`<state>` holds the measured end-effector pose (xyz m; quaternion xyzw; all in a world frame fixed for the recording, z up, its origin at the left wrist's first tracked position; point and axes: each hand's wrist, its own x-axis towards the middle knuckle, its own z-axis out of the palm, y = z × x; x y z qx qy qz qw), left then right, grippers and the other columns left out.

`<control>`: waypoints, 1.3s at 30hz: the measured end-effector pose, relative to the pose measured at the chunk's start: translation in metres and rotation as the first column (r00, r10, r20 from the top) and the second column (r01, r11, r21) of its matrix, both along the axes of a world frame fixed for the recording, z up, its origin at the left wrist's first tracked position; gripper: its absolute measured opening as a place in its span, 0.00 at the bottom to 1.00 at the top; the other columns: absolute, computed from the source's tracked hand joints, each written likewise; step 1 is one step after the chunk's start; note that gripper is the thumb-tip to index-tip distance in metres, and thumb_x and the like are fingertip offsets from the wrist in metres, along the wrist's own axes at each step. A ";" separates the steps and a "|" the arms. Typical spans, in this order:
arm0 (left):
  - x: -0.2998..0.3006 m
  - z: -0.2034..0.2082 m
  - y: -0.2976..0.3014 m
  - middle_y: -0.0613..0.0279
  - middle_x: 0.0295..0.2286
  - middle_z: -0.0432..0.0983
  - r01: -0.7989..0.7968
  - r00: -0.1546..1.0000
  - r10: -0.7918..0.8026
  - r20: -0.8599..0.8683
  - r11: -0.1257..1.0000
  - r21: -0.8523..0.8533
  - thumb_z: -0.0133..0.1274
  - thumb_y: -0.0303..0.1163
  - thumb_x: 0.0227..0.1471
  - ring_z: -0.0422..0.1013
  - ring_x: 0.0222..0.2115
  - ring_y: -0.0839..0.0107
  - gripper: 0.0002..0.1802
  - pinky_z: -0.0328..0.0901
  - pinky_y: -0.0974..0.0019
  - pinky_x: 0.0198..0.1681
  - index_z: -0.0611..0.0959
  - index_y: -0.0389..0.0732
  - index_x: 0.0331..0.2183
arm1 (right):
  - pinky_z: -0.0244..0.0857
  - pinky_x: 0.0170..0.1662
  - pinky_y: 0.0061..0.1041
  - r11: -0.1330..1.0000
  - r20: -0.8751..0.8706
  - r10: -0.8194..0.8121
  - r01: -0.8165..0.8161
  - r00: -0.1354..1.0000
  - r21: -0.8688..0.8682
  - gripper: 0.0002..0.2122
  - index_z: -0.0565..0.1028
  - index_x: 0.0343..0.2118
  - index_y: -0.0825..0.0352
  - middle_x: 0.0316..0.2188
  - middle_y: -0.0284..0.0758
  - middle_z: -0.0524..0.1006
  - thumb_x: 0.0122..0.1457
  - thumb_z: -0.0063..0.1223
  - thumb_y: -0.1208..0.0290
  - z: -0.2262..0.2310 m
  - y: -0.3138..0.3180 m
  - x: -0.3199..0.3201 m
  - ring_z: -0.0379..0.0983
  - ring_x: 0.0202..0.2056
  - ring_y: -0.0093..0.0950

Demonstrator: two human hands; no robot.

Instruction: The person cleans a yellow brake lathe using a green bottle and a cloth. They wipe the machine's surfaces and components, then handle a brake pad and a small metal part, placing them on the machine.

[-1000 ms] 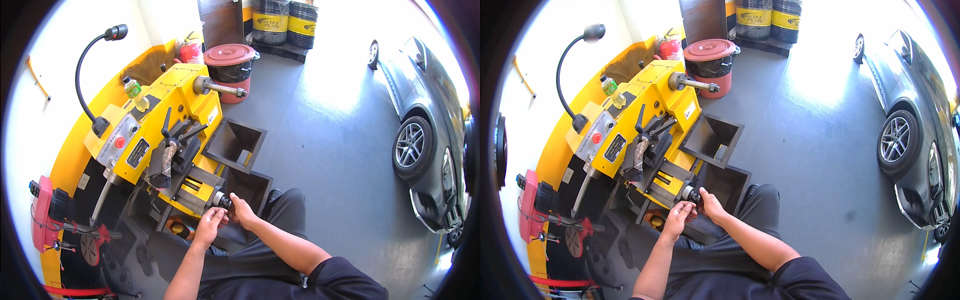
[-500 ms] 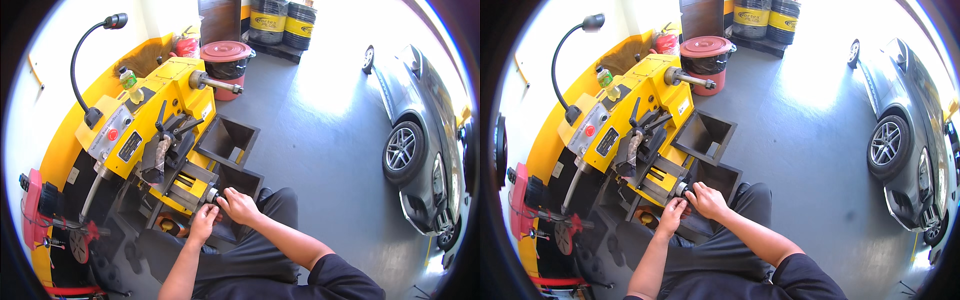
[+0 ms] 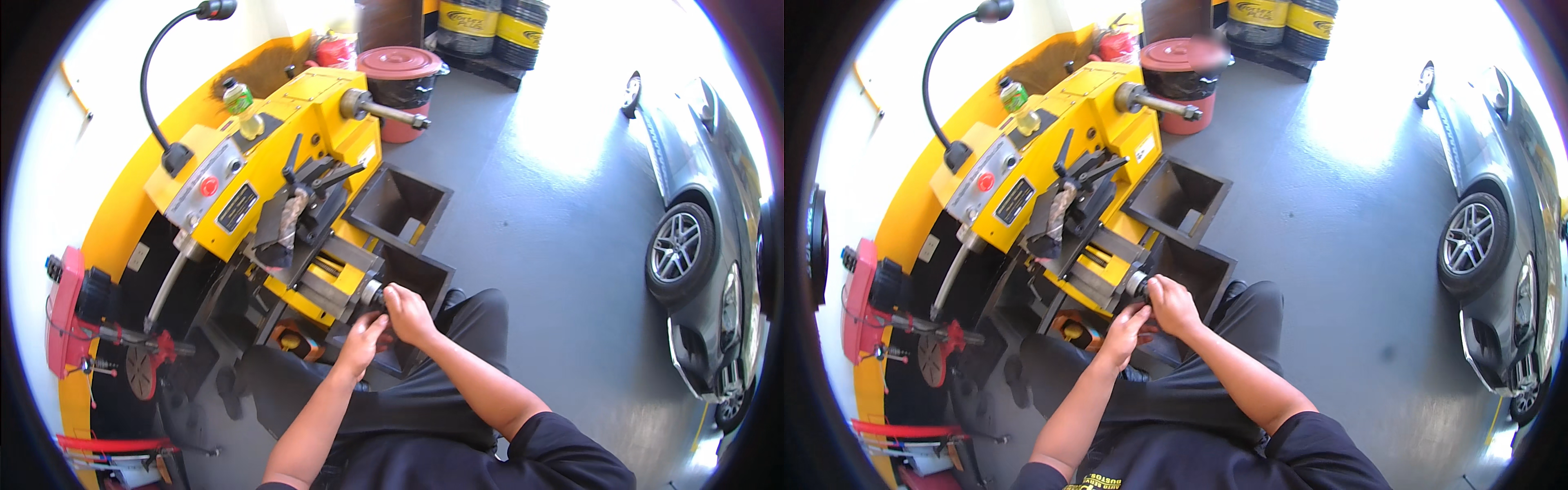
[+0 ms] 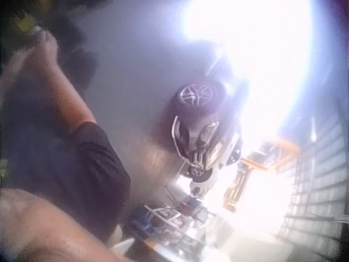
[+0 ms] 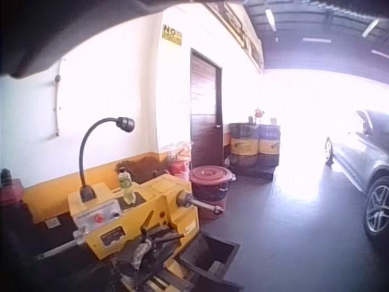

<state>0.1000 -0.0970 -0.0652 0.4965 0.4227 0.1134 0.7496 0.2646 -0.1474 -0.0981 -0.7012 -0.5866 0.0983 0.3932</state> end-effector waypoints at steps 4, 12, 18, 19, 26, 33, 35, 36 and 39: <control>0.010 0.028 0.002 0.71 0.41 0.83 0.075 0.994 -0.083 0.069 0.991 0.112 0.53 0.47 0.73 0.77 0.39 0.80 0.17 0.68 0.71 0.44 0.84 0.45 0.51 | 0.63 0.25 0.31 0.854 -0.875 -0.471 -0.192 0.114 -0.484 0.28 0.71 0.23 0.60 0.15 0.27 0.66 0.76 0.35 0.45 0.015 0.010 -0.001 0.67 0.18 0.28; -0.001 0.009 0.004 0.67 0.39 0.83 0.135 0.982 -0.160 0.099 0.967 0.218 0.54 0.45 0.73 0.76 0.39 0.78 0.17 0.68 0.71 0.45 0.83 0.43 0.51 | 0.74 0.43 0.43 0.961 -0.500 -0.155 0.013 0.852 -0.276 0.25 0.75 0.43 0.70 0.36 0.46 0.79 0.77 0.45 0.46 0.011 -0.012 0.010 0.79 0.38 0.46; -0.009 -0.011 0.002 0.67 0.39 0.82 -0.040 0.999 0.039 0.029 0.999 0.029 0.54 0.47 0.73 0.75 0.37 0.79 0.21 0.70 0.70 0.43 0.83 0.42 0.55 | 0.74 0.42 0.45 0.996 0.143 0.003 0.010 0.990 -0.084 0.19 0.75 0.41 0.69 0.34 0.46 0.76 0.71 0.57 0.52 0.044 -0.016 0.009 0.79 0.38 0.48; -0.008 -0.011 0.002 0.67 0.39 0.82 -0.059 0.997 0.058 0.043 0.998 0.019 0.54 0.45 0.73 0.74 0.35 0.79 0.20 0.70 0.71 0.41 0.82 0.41 0.55 | 0.74 0.41 0.44 0.997 0.181 0.010 0.003 0.983 -0.072 0.19 0.75 0.40 0.68 0.33 0.45 0.76 0.70 0.57 0.53 0.044 -0.015 0.010 0.79 0.37 0.47; -0.001 -0.017 0.008 0.66 0.44 0.83 0.015 0.996 -0.014 0.086 1.000 -0.009 0.54 0.40 0.71 0.76 0.40 0.77 0.21 0.70 0.70 0.45 0.81 0.41 0.59 | 0.72 0.38 0.43 0.997 0.294 0.082 -0.075 0.952 -0.037 0.17 0.74 0.35 0.66 0.31 0.42 0.75 0.71 0.56 0.55 0.042 -0.008 0.016 0.77 0.33 0.46; 0.000 -0.002 0.002 0.64 0.43 0.82 0.067 0.982 -0.097 0.159 0.981 0.184 0.55 0.31 0.70 0.77 0.43 0.76 0.16 0.72 0.68 0.51 0.81 0.36 0.55 | 0.68 0.31 0.37 0.954 -0.878 -0.301 0.120 0.373 -0.276 0.24 0.73 0.30 0.64 0.23 0.36 0.77 0.76 0.44 0.47 -0.010 0.002 -0.010 0.77 0.26 0.36; 0.004 0.018 -0.002 0.65 0.42 0.81 0.081 0.962 -0.135 0.238 0.972 0.222 0.55 0.30 0.70 0.77 0.43 0.77 0.15 0.72 0.68 0.52 0.81 0.36 0.54 | 0.68 0.27 0.31 0.924 -0.835 -0.364 -0.049 -0.412 -0.379 0.27 0.76 0.34 0.64 0.24 0.34 0.77 0.73 0.47 0.39 -0.007 0.004 -0.020 0.74 0.24 0.30; 0.003 0.030 -0.003 0.65 0.41 0.81 0.104 0.966 -0.157 0.203 0.963 0.250 0.54 0.30 0.70 0.76 0.43 0.78 0.14 0.71 0.68 0.52 0.81 0.35 0.53 | 0.67 0.26 0.29 0.910 -0.810 -0.393 -0.059 -0.436 -0.410 0.26 0.76 0.36 0.64 0.25 0.33 0.76 0.74 0.47 0.40 0.005 0.002 -0.022 0.74 0.24 0.29; 0.004 0.043 -0.002 0.65 0.41 0.81 0.201 0.961 -0.245 0.130 0.937 0.284 0.54 0.32 0.71 0.76 0.43 0.78 0.14 0.71 0.68 0.52 0.82 0.36 0.52 | 0.69 0.28 0.29 0.908 -0.865 -0.416 -0.080 -0.282 -0.411 0.26 0.76 0.39 0.64 0.25 0.34 0.76 0.75 0.45 0.41 0.003 -0.002 -0.011 0.76 0.26 0.29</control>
